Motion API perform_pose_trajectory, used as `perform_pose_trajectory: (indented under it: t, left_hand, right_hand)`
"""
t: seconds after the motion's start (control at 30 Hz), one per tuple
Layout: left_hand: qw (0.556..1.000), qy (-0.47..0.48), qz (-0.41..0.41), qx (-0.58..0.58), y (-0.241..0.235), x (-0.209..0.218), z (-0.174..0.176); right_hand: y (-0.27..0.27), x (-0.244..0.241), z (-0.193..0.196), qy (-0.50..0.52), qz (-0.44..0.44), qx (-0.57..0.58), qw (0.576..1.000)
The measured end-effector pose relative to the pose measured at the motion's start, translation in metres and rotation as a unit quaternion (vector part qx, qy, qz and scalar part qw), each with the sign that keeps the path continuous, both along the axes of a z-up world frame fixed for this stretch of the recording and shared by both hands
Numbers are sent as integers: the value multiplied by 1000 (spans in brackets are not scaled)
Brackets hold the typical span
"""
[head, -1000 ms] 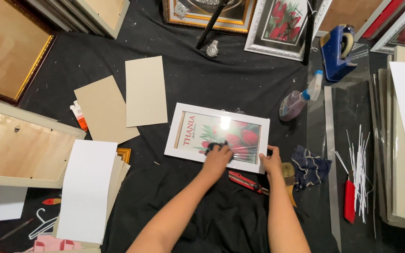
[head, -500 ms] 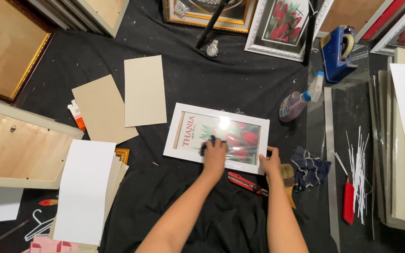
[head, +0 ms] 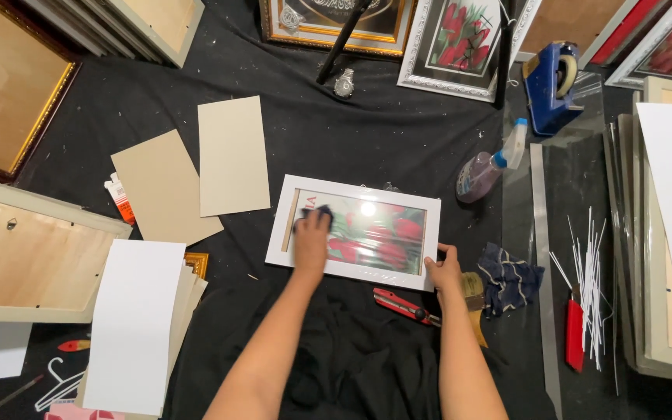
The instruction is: Selecting a framed picture from a stack and cleaning the glass surface using a spray cleaner and a cloth.
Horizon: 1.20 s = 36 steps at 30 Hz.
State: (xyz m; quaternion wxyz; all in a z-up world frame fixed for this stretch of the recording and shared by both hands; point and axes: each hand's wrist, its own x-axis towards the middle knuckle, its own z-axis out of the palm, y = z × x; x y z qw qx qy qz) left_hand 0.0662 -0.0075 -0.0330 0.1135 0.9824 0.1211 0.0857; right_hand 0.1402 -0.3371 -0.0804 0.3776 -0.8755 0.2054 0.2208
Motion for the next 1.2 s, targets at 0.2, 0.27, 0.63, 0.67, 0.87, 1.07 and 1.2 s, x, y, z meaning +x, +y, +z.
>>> perform_pose_trajectory:
  t: [0.2, 0.27, 0.63, 0.67, 0.87, 1.07, 1.2]
  left_hand:
    - [986, 3, 141, -94, -12, 6, 18]
    - [989, 3, 93, -119, -60, 19, 29]
    - [991, -23, -102, -82, -95, 48, 14]
    - [996, -26, -47, -66, -69, 43, 23]
    - [985, -29, 163, -45, 9, 27, 18]
    - [996, -53, 63, -46, -100, 54, 26]
    - [981, -67, -157, -90, -185, 60, 4]
  right_hand:
    - [7, -3, 23, -9, 39, -31, 999]
    - [8, -2, 24, -11, 37, -29, 999]
    - [-1, 1, 6, 5, 22, 10, 1000]
    - [2, -1, 15, 10, 29, 3, 1000]
    - [7, 0, 23, 12, 38, -31, 999]
    - [5, 1, 20, 12, 47, -31, 998]
    - [7, -2, 28, 20, 37, -13, 999]
